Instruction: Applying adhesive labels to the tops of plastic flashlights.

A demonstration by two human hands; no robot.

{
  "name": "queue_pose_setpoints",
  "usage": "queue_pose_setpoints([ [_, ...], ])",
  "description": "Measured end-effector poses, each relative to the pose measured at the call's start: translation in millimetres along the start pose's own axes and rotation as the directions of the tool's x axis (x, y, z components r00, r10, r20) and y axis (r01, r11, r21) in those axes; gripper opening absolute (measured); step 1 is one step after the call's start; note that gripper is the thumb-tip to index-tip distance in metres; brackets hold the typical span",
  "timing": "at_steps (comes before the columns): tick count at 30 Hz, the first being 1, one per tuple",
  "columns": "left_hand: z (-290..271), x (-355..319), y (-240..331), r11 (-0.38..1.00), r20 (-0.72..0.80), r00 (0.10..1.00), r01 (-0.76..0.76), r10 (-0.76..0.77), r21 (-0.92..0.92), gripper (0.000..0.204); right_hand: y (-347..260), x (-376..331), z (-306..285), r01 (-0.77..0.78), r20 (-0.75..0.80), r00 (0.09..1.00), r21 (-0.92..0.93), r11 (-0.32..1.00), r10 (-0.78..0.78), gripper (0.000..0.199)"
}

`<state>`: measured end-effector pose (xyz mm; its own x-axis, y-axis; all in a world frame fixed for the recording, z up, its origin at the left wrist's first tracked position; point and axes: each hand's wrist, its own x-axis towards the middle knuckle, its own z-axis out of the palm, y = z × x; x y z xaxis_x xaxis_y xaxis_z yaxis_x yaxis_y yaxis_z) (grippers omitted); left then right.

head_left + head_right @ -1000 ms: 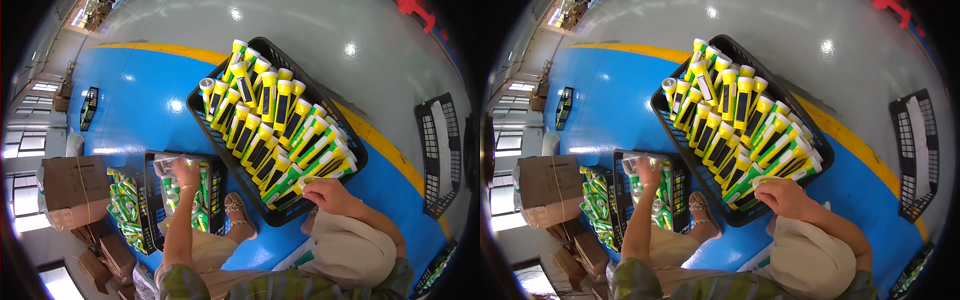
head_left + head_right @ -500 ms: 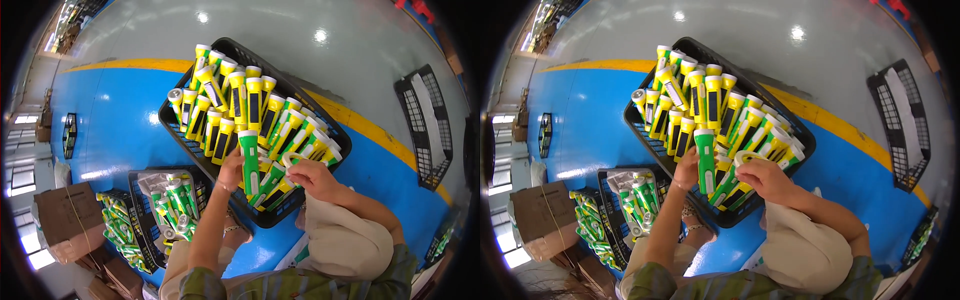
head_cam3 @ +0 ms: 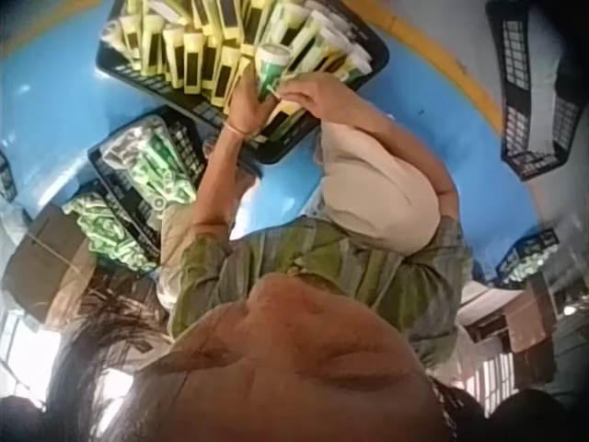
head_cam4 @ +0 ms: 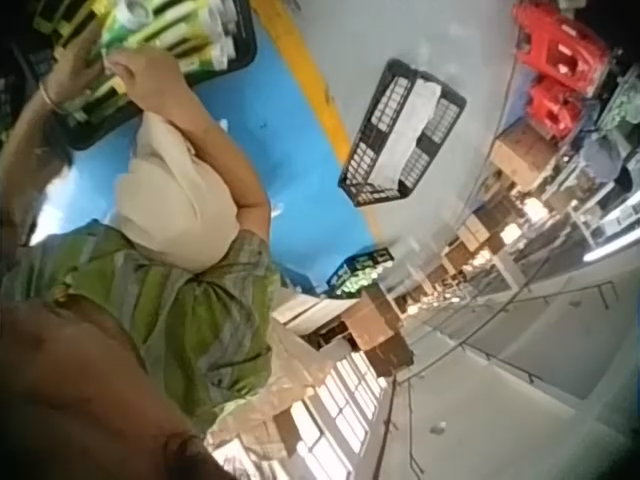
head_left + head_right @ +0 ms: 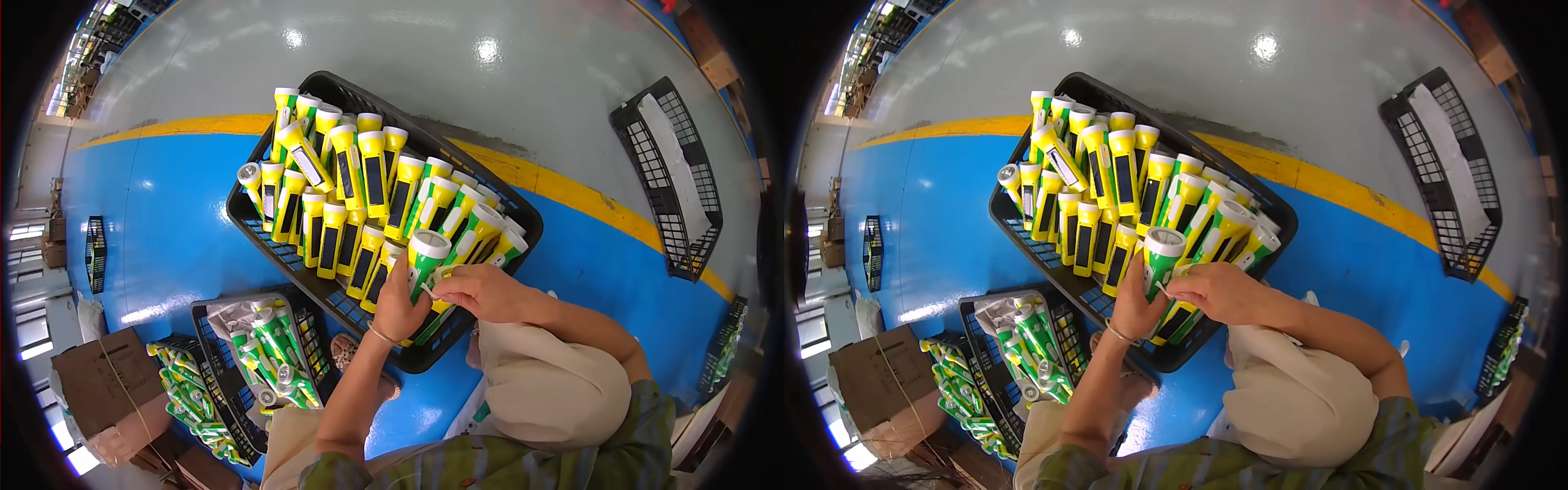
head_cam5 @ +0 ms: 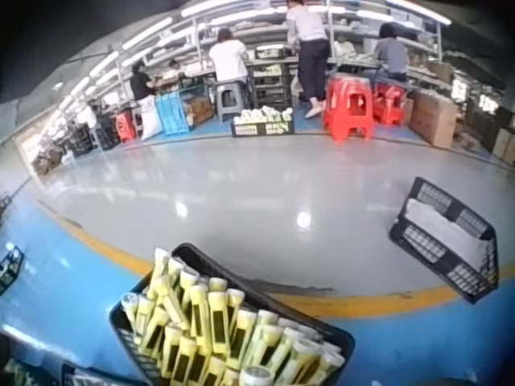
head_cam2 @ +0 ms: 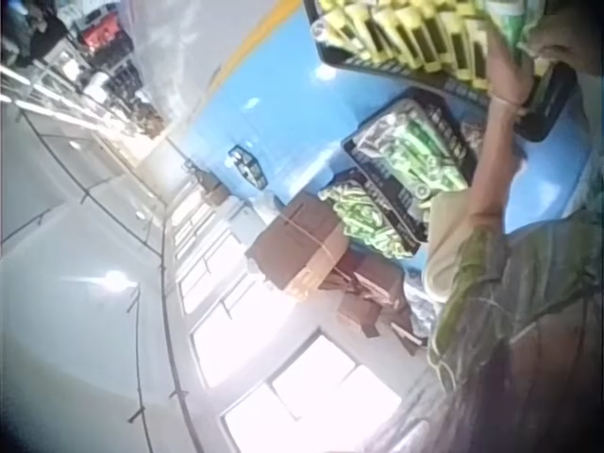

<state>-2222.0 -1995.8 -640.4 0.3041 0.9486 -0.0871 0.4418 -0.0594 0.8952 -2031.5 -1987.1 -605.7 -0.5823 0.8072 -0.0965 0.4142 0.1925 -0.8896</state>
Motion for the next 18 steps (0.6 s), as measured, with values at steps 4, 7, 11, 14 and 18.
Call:
queue_pose_setpoints([
  [4,-9,0,6,0.994,0.08,0.997,0.013,-0.004,-0.11,0.072,3,-1,0,0.02,-0.015,1.0,0.056,0.998,-0.019,0.013],
  [7,-15,0,11,0.981,0.085,0.992,-0.077,0.094,-0.18,0.067,1,0,0,0.004,-0.004,1.0,0.04,0.999,-0.004,0.012],
  [11,-13,-4,12,0.957,0.075,0.997,0.056,-0.036,-0.283,0.048,-3,2,-2,-0.033,-0.048,0.998,0.053,0.998,0.035,0.011],
  [14,-6,-11,11,0.963,0.008,0.999,0.045,-0.044,-0.267,0.039,-6,3,-4,-0.155,-0.052,0.987,0.0,0.988,0.154,0.013],
  [18,8,-19,9,0.765,0.005,0.984,0.14,-0.176,-0.629,0.036,-7,7,-7,-0.146,-0.16,0.98,-0.148,0.978,0.122,0.016],
])
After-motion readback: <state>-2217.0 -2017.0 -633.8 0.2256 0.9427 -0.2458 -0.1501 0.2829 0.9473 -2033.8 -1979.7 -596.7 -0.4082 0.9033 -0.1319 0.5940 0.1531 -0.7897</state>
